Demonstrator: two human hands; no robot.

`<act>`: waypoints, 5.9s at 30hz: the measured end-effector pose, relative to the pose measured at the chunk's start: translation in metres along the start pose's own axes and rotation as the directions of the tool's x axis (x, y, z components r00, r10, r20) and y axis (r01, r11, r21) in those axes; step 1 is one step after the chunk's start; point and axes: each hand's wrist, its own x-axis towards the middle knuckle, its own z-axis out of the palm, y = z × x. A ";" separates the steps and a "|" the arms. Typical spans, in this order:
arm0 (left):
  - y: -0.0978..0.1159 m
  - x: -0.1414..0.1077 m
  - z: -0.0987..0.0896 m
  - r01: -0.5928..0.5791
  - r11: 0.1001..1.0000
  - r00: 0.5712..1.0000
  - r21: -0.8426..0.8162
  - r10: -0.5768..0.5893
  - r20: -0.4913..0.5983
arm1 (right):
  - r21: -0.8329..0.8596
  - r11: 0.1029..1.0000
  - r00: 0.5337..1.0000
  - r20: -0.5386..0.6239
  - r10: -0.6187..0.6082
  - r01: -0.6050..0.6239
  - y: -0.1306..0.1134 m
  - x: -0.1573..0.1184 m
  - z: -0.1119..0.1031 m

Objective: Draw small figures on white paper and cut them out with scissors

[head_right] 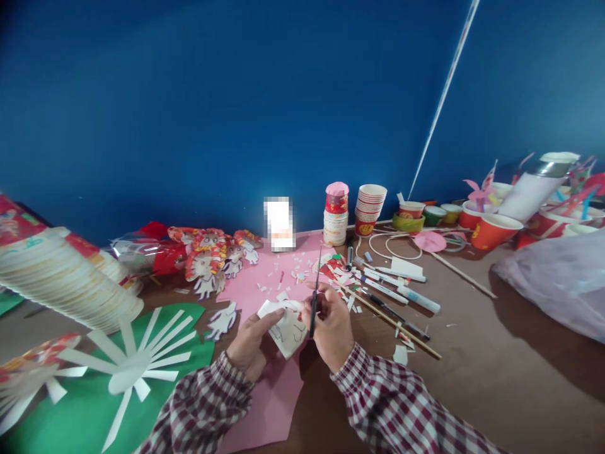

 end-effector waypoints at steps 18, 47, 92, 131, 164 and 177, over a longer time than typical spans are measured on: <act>0.000 -0.001 -0.001 -0.007 1.000 1.000 0.017 0.008 -0.005 | 0.001 1.000 0.999 0.033 0.019 -0.019 -0.002 0.000 0.000; 0.022 -0.002 -0.001 -0.197 0.948 0.979 -0.248 0.179 -0.093 | -0.176 0.983 0.866 0.498 0.050 0.044 -0.009 -0.013 0.004; 0.036 0.012 -0.033 -0.150 0.973 0.988 0.174 0.140 0.072 | -0.267 0.957 0.570 0.771 0.285 -0.117 -0.009 0.008 -0.024; 0.036 0.014 -0.028 -0.251 0.957 0.967 0.146 0.254 -0.001 | -0.264 0.957 0.648 0.710 0.275 -0.117 -0.009 0.011 -0.022; 0.027 0.002 -0.015 -0.188 0.982 0.964 0.019 0.180 0.196 | -0.098 0.833 0.688 0.516 0.510 -0.544 -0.014 0.004 -0.013; 0.015 0.007 -0.014 -0.117 0.989 0.993 0.089 0.114 0.034 | -0.137 0.990 0.938 0.340 0.063 -0.017 -0.008 0.008 -0.011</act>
